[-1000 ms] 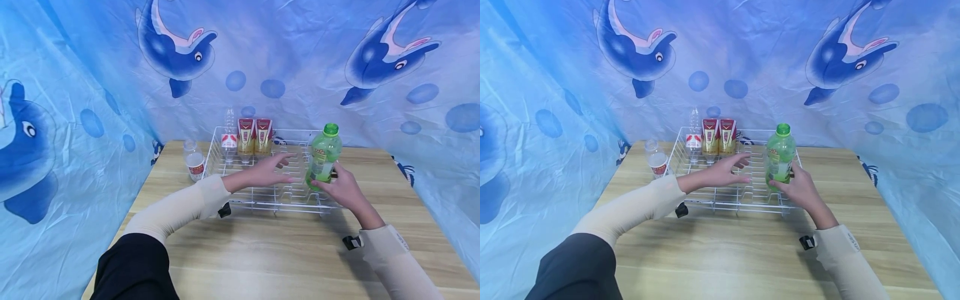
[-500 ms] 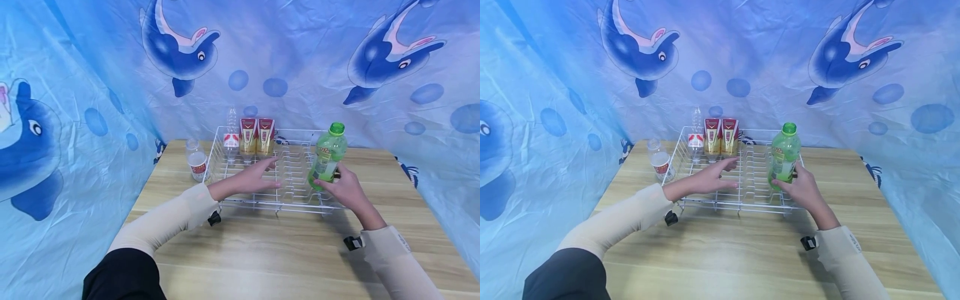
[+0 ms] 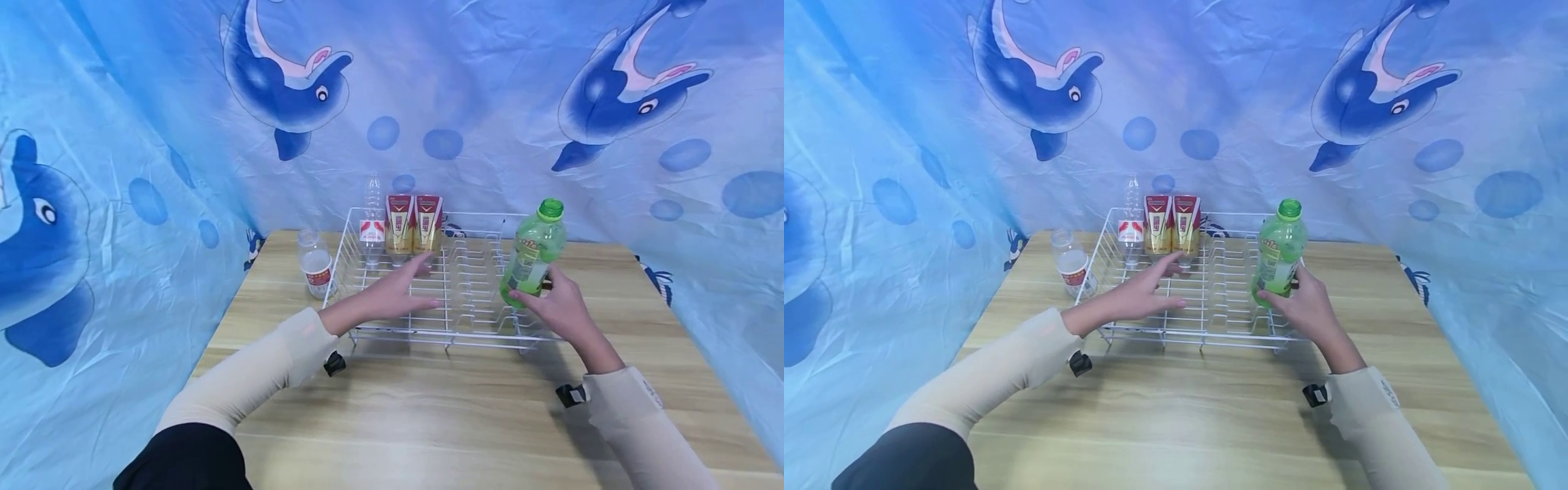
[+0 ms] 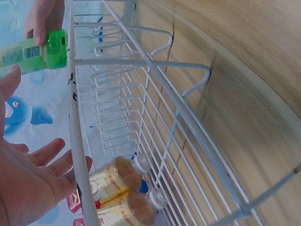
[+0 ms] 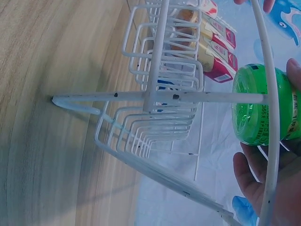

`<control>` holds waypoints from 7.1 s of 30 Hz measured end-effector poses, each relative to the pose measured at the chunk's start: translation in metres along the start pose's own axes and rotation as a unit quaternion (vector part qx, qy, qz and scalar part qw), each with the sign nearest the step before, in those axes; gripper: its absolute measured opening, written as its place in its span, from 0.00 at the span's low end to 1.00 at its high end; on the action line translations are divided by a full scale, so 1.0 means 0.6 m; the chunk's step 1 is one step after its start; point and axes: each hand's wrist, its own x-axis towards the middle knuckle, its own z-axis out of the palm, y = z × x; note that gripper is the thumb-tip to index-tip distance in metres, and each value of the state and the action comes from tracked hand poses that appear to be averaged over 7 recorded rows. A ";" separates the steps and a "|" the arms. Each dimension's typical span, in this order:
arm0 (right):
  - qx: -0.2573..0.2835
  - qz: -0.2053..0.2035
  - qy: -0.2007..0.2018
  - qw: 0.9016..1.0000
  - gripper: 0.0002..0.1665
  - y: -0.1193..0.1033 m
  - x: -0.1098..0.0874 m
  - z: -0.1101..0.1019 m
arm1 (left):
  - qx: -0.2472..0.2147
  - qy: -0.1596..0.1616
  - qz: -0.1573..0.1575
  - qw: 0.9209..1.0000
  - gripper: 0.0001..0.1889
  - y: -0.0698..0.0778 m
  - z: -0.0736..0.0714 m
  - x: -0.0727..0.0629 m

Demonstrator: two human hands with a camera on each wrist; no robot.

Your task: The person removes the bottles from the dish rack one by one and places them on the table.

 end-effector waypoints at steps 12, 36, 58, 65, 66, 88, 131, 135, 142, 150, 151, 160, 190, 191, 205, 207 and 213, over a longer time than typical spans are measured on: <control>-0.005 -0.004 0.009 1.000 0.42 0.008 0.002 -0.010 | 0.085 0.037 0.005 0.996 0.55 -0.021 -0.021 -0.034; -0.006 0.022 0.010 1.000 0.44 0.010 0.008 -0.031 | 0.128 0.162 -0.024 0.978 0.46 -0.084 -0.037 -0.138; 0.006 0.028 0.014 0.999 0.47 0.033 0.005 -0.026 | 0.067 0.226 -0.084 0.968 0.46 -0.136 -0.015 -0.181; 0.004 0.029 0.021 0.999 0.47 0.036 0.008 -0.032 | 0.039 0.231 -0.091 0.968 0.47 -0.145 -0.009 -0.184; 0.002 0.029 0.023 0.999 0.47 0.036 0.009 -0.034 | 0.033 0.231 -0.092 0.968 0.47 -0.146 -0.009 -0.184; -0.011 0.029 0.043 0.999 0.49 0.034 0.024 -0.064 | -0.062 0.227 -0.120 0.964 0.52 -0.164 0.004 -0.185; -0.006 0.108 0.069 0.992 0.53 0.094 0.060 -0.111 | -0.085 0.211 -0.129 0.965 0.53 -0.160 -0.004 -0.183; -0.010 0.116 0.072 0.991 0.54 0.097 0.062 -0.110 | -0.083 0.211 -0.131 0.965 0.54 -0.159 -0.004 -0.183; -0.008 0.127 0.065 0.990 0.55 0.103 0.067 -0.108 | -0.082 0.210 -0.129 0.966 0.53 -0.159 -0.002 -0.183; -0.003 0.127 0.069 0.990 0.54 0.119 0.075 -0.106 | -0.082 0.211 -0.129 0.965 0.53 -0.162 -0.001 -0.181; -0.004 0.128 0.070 0.989 0.54 0.121 0.075 -0.105 | -0.083 0.212 -0.129 0.965 0.53 -0.162 -0.001 -0.180; -0.013 0.128 0.076 0.989 0.53 0.138 0.076 -0.098 | -0.089 0.212 -0.129 0.965 0.54 -0.163 -0.001 -0.179; -0.023 0.142 0.010 0.990 0.50 0.192 0.069 -0.074 | -0.090 0.215 -0.114 0.966 0.55 -0.167 -0.002 -0.175; -0.023 0.143 0.008 0.989 0.50 0.192 0.069 -0.073 | -0.090 0.214 -0.113 0.966 0.55 -0.167 -0.002 -0.175; -0.036 0.159 -0.004 0.987 0.51 0.213 0.067 -0.064 | -0.087 0.215 -0.119 0.965 0.54 -0.170 0.000 -0.177; -0.036 0.159 -0.005 0.987 0.52 0.214 0.065 -0.063 | -0.088 0.215 -0.118 0.965 0.55 -0.170 0.000 -0.177; -0.030 0.171 -0.024 0.984 0.55 0.216 0.061 -0.061 | -0.093 0.215 -0.116 0.965 0.55 -0.171 0.000 -0.176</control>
